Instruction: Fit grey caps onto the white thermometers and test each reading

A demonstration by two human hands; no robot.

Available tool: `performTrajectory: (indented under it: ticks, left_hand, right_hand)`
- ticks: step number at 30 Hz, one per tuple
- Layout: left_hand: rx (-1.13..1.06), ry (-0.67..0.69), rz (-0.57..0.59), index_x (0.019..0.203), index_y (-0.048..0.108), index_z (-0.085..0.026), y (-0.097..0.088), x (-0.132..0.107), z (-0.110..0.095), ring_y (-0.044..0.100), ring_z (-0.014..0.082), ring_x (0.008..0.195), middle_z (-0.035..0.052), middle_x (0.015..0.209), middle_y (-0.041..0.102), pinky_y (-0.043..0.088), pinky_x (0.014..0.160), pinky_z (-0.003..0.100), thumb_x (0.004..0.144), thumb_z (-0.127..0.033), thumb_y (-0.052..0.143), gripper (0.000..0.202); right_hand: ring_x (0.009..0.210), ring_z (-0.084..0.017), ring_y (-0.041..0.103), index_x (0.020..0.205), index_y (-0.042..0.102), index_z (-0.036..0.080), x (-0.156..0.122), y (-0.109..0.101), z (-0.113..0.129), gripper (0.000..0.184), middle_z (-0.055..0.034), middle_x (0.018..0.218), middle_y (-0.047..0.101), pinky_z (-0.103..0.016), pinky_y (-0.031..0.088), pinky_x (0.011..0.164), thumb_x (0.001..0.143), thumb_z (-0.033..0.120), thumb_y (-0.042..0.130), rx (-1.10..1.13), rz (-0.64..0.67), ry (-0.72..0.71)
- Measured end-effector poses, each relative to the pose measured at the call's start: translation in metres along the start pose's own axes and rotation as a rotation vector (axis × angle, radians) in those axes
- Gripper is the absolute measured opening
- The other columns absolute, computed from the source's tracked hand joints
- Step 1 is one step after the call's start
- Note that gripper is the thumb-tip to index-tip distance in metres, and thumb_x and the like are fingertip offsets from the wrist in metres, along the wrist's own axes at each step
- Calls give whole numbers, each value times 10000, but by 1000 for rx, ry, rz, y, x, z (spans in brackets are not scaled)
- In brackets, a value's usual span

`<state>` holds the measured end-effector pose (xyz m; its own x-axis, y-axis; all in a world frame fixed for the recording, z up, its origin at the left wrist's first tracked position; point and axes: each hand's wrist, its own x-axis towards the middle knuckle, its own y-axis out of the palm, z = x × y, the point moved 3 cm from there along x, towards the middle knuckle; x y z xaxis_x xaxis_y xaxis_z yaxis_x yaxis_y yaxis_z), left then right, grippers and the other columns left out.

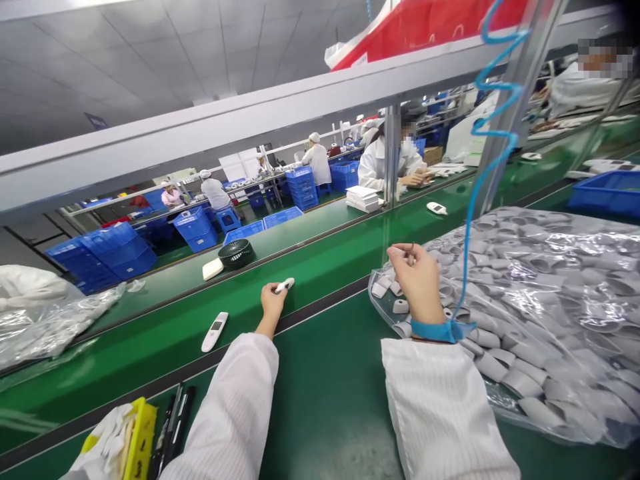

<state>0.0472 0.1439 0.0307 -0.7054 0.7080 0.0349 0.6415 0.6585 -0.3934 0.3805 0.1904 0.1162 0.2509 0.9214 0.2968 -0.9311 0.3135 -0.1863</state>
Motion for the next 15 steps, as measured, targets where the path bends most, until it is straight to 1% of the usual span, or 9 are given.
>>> performTrajectory:
  ticks: [2,4,7,9,11,13,15]
  left_hand:
    - [-176,19,25,1277,624,-164,-7,-15,-7,666,249,1092,109,1283,649,586,917,465,975,-352,654,357]
    - [-361,50,54,1267,627,-160,-18,-35,-17,672,243,1075,107,1266,657,589,907,457,978,-361,647,353]
    - [-626,122,89,1241,634,-154,-41,-73,-34,680,236,1051,105,1228,673,587,896,449,989,-404,623,355]
    - [-774,172,94,1219,635,-152,-58,-99,-46,690,226,1000,91,1130,696,585,870,433,994,-460,595,383]
    - [-892,217,70,1222,619,-179,-73,-124,-58,688,188,906,37,949,693,572,847,375,988,-534,573,428]
    - [-979,246,42,1236,598,-225,-87,-145,-68,655,128,789,-27,795,633,547,816,285,975,-585,566,446]
    - [-1028,249,61,1247,585,-253,-97,-162,-79,624,96,725,-50,758,599,537,787,240,962,-569,600,427]
  right_hand:
    - [536,-130,431,947,630,180,-4,1,10,271,33,661,526,-277,366,538,756,371,648,108,3,6]
    - [509,-111,409,951,588,197,-12,6,23,297,30,692,552,-261,344,500,729,381,662,221,42,8]
    - [481,-81,382,953,488,231,-29,14,48,357,-2,794,656,-226,313,451,711,401,688,397,143,-9]
    - [462,-58,349,932,464,237,-46,17,66,410,-23,859,713,-204,278,420,672,372,751,550,233,-23]
    - [459,-46,339,930,505,224,-64,17,84,425,-33,889,732,-194,266,402,655,335,809,674,328,-38]
    - [477,-52,356,978,591,206,-82,16,99,385,-23,852,710,-197,284,406,699,331,824,718,409,-69]
    - [511,-65,368,1064,668,205,-96,15,111,337,-12,807,660,-207,294,425,785,349,792,738,472,-124]
